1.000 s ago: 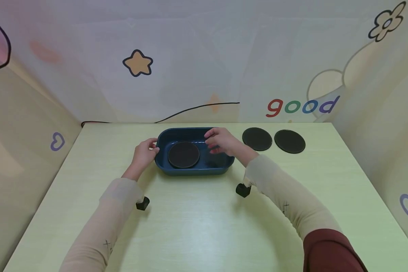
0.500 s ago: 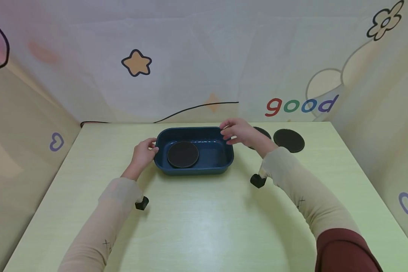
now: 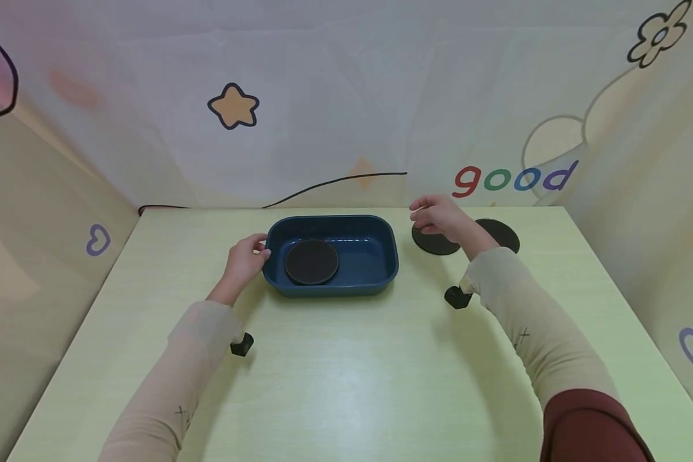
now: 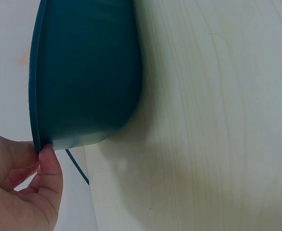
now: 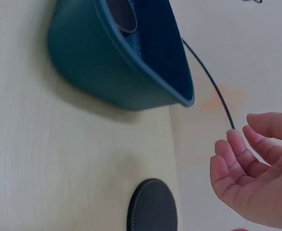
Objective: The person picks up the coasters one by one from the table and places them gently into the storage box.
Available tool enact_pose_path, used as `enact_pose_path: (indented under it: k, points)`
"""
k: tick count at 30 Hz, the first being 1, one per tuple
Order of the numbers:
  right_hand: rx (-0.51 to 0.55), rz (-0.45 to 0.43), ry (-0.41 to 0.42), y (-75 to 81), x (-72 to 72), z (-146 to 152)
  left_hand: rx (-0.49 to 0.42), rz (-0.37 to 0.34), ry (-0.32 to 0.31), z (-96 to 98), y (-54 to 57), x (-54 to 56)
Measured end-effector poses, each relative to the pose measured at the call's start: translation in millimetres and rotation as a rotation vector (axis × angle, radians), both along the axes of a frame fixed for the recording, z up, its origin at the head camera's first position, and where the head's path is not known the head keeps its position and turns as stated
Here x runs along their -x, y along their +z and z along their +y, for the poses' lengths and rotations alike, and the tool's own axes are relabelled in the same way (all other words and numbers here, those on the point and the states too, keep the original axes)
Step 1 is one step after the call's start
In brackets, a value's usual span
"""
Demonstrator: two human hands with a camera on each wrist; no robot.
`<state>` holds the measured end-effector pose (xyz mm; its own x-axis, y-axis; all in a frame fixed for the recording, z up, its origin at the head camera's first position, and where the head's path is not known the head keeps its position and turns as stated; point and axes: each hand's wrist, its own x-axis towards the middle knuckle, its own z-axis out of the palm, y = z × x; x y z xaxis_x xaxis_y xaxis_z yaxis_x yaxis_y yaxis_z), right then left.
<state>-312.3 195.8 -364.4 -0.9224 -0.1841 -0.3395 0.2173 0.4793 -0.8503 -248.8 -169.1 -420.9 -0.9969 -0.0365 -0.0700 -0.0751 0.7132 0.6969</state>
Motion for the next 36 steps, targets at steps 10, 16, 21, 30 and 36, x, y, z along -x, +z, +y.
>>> enact_pose_path:
  k: [10, 16, 21, 30, 36]
  points:
    - [-0.105, 0.079, 0.03, -25.6, 8.7, 23, -0.011, -0.01, 0.005, -0.5, -0.9, 0.7]
    - [-0.15, 0.132, 0.068, -41.0, 9.9, 32, -0.011, -0.01, 0.007, -0.1, -1.2, 0.5]
    - [-0.195, 0.139, 0.079, -50.0, 10.2, 39, -0.013, -0.015, 0.016, -0.3, -1.0, 0.8]
    - [-0.376, 0.121, 0.125, -67.8, 15.6, 50, -0.019, -0.019, 0.012, 0.7, 0.8, 0.1]
    - [-0.583, 0.177, 0.212, -77.3, 21.7, 52, -0.013, -0.011, 0.013, -0.3, 0.2, -0.1]
